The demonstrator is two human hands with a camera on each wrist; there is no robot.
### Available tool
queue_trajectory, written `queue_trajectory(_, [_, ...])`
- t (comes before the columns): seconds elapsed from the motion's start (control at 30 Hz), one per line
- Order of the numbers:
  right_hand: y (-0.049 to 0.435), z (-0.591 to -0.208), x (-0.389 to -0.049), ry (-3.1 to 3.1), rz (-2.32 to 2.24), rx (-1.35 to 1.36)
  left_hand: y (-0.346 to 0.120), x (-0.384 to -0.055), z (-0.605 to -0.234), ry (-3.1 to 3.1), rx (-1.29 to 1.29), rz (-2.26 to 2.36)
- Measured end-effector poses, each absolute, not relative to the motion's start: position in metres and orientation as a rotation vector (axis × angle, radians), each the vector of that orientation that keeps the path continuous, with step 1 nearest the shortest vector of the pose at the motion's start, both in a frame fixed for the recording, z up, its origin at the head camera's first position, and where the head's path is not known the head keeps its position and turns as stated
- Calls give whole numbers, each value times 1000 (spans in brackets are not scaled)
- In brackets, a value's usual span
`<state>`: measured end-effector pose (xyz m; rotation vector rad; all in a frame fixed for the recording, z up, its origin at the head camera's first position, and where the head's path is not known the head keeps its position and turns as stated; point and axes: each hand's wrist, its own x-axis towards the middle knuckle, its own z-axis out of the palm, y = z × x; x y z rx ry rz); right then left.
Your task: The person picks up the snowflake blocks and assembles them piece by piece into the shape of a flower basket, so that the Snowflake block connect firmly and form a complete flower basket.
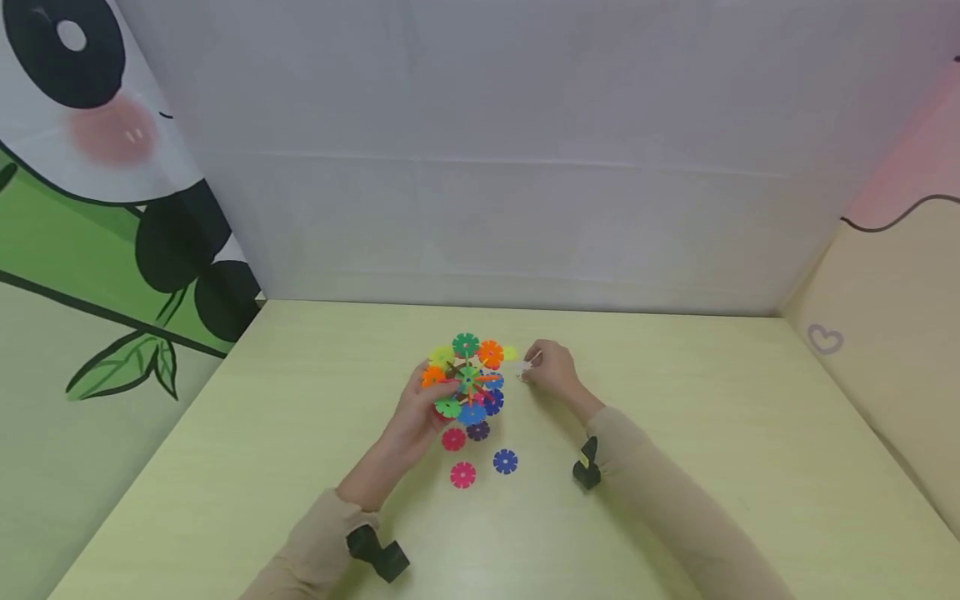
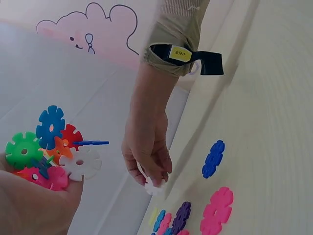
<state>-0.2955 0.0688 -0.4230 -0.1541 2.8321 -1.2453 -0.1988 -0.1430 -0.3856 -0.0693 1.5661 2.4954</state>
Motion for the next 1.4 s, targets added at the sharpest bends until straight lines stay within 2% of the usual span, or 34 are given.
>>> queue_trajectory(0.27, [100,-386,-239,2493,-1878,-344,-125,-200,-388,1587,-33,2482])
queue_trajectory(0.47, [105,-373,-213,2363,-2053,-381,-113,-201,-393,1584,30,2476])
queue_trajectory(0.97, [96,-382,-206,2478,-2161,-265,-95,-201,-399,1690,51,2513])
queue_trajectory(1.2, [92,-383,-206,2530,-2140,-291,-96,-200,-405,1774,72,2510])
queue_trajectory(1.4, [89,-382,-204,2566,-2150,-323,-96,-202,-408,1617,3,2557])
